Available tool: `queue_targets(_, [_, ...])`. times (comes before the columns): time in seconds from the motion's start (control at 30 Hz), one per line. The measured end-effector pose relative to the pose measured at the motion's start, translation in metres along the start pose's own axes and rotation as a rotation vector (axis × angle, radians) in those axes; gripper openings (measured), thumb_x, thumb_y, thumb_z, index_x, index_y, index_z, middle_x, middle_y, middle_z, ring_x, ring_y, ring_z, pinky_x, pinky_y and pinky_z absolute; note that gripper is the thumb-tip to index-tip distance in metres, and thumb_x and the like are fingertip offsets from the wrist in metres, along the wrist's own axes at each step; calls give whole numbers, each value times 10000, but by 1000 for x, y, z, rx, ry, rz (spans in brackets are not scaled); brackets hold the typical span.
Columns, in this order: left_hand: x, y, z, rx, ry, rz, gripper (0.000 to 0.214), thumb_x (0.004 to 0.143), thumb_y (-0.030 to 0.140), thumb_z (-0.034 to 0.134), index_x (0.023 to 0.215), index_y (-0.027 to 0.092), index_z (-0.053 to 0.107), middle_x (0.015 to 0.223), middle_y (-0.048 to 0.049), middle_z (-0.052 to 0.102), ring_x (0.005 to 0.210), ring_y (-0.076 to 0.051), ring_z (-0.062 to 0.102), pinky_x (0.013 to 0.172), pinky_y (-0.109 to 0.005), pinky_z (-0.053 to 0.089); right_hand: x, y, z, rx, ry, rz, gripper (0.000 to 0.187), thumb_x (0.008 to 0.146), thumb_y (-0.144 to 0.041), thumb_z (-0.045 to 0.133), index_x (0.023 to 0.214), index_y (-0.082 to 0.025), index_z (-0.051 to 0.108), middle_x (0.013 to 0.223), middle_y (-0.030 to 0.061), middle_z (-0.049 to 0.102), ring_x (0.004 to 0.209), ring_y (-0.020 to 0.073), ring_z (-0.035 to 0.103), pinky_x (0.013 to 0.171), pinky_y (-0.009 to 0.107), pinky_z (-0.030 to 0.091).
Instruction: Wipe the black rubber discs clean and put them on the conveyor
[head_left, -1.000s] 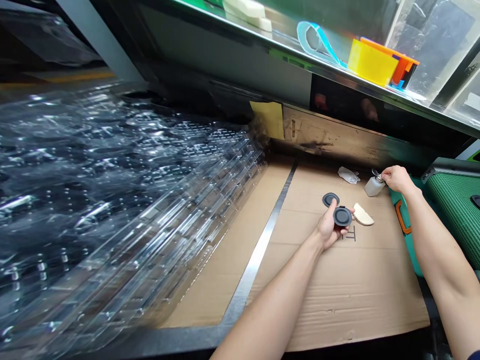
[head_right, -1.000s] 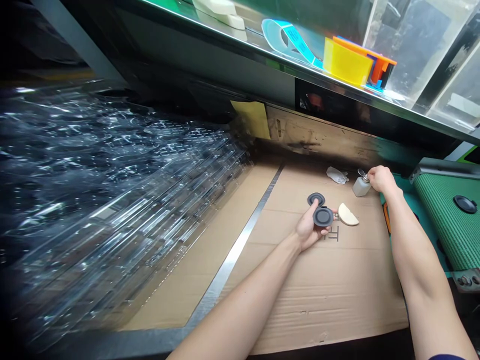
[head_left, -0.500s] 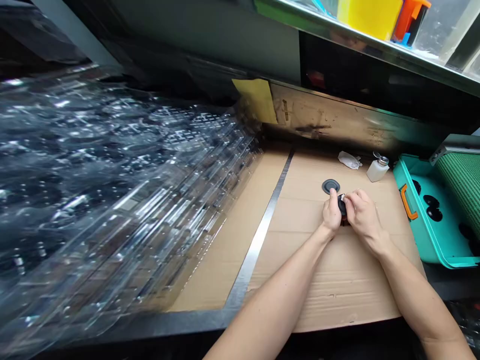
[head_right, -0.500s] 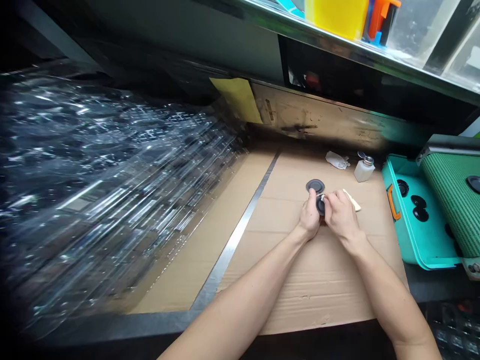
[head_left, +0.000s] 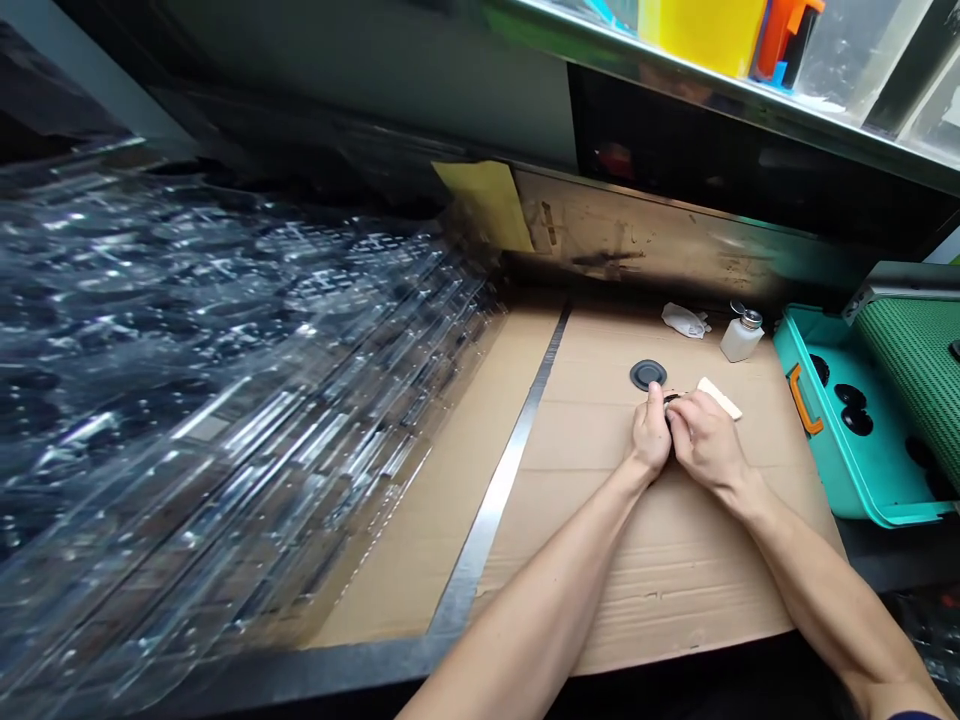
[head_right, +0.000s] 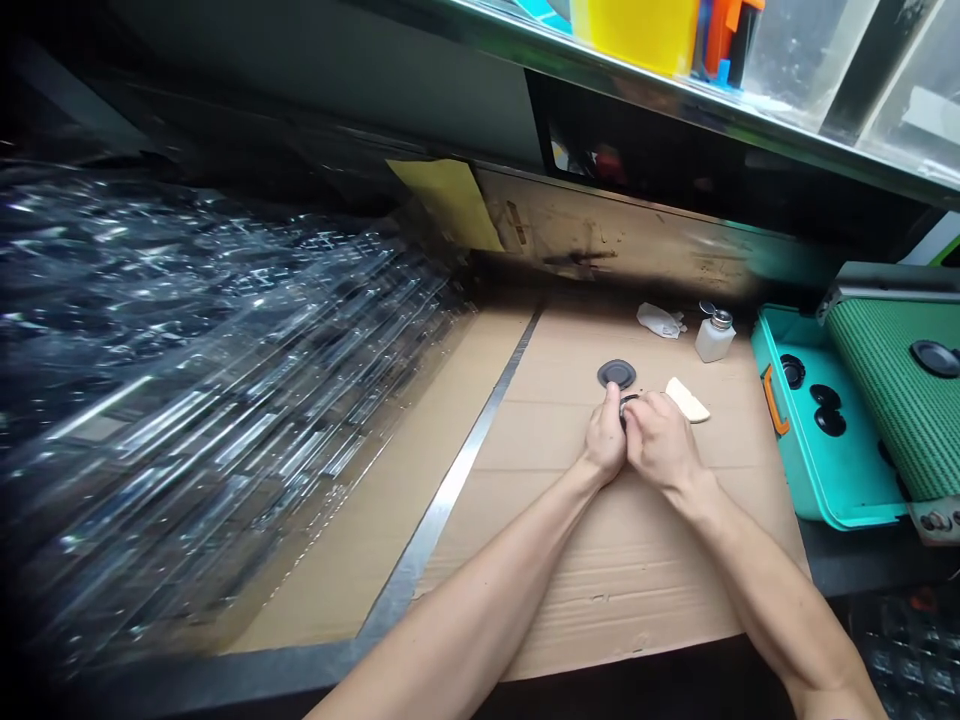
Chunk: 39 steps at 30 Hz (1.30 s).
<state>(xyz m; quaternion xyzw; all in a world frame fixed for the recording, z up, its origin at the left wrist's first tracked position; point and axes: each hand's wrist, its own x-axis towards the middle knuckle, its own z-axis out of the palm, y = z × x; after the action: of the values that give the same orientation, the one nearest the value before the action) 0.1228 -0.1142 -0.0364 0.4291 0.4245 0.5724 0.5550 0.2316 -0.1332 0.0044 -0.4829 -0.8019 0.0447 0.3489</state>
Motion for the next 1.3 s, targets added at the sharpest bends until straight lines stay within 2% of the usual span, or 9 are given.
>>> queue_targets(0.2, [0,0,-1,33,-16,13,615,1013,607,350,809,191,754,882,-86,758,916,-224,684,916,-290,495,-1,5,-4,3,-47,-33,227,982,-211,462,892,-228,669,905,82,674,871,220,615,828,352,520])
queue_targets(0.5, [1,-2,0,4,-46,-9,606,998,624,380,767,184,727,857,-78,743,879,-217,661,853,-270,494,-1,10,-6,-10,-65,-53,237,994,-216,458,928,-233,685,931,78,676,901,219,614,846,349,519])
queue_targets(0.63, [5,-6,-1,-81,-23,-42,598,980,651,411,720,183,676,749,-61,707,782,-194,650,751,-262,505,2,7,-6,-9,-73,-43,244,994,-218,467,901,-218,693,904,78,675,874,217,615,820,349,515])
queue_targets(0.73, [7,-7,0,-170,7,-105,593,958,676,442,794,167,697,740,-60,700,728,-183,646,657,-256,498,5,6,-12,126,-125,-84,222,988,-242,505,897,-227,706,914,56,701,859,194,641,811,322,523])
queue_targets(0.8, [8,-5,1,-214,29,-187,622,948,699,437,827,153,710,681,-51,667,602,-158,595,537,-246,447,6,12,-21,196,-32,-38,204,985,-278,534,908,-233,717,927,46,720,865,182,660,824,307,525])
queue_targets(0.9, [8,1,2,-269,2,-288,696,951,724,387,821,126,718,576,-33,587,433,-109,447,400,-226,291,7,33,-32,146,310,191,204,970,-318,561,907,-211,724,929,63,729,892,198,668,843,321,518])
queue_targets(0.97, [8,5,2,-299,-19,-306,722,948,732,378,810,112,721,563,-35,575,409,-96,418,382,-221,247,6,50,-33,106,431,301,205,950,-324,574,899,-198,727,922,69,731,894,208,670,840,328,515])
queue_targets(1.1, [6,12,1,-339,-18,-327,754,915,773,404,817,98,726,594,-61,615,411,-99,437,378,-223,235,4,67,-26,46,429,317,209,933,-327,579,895,-195,737,919,72,742,870,210,671,840,332,516])
queue_targets(1.3, [4,18,-2,-400,-106,-342,751,947,739,375,839,94,743,598,-80,633,406,-103,428,390,-230,220,3,62,-21,13,426,271,183,926,-298,594,907,-201,748,922,73,749,875,216,676,813,335,511])
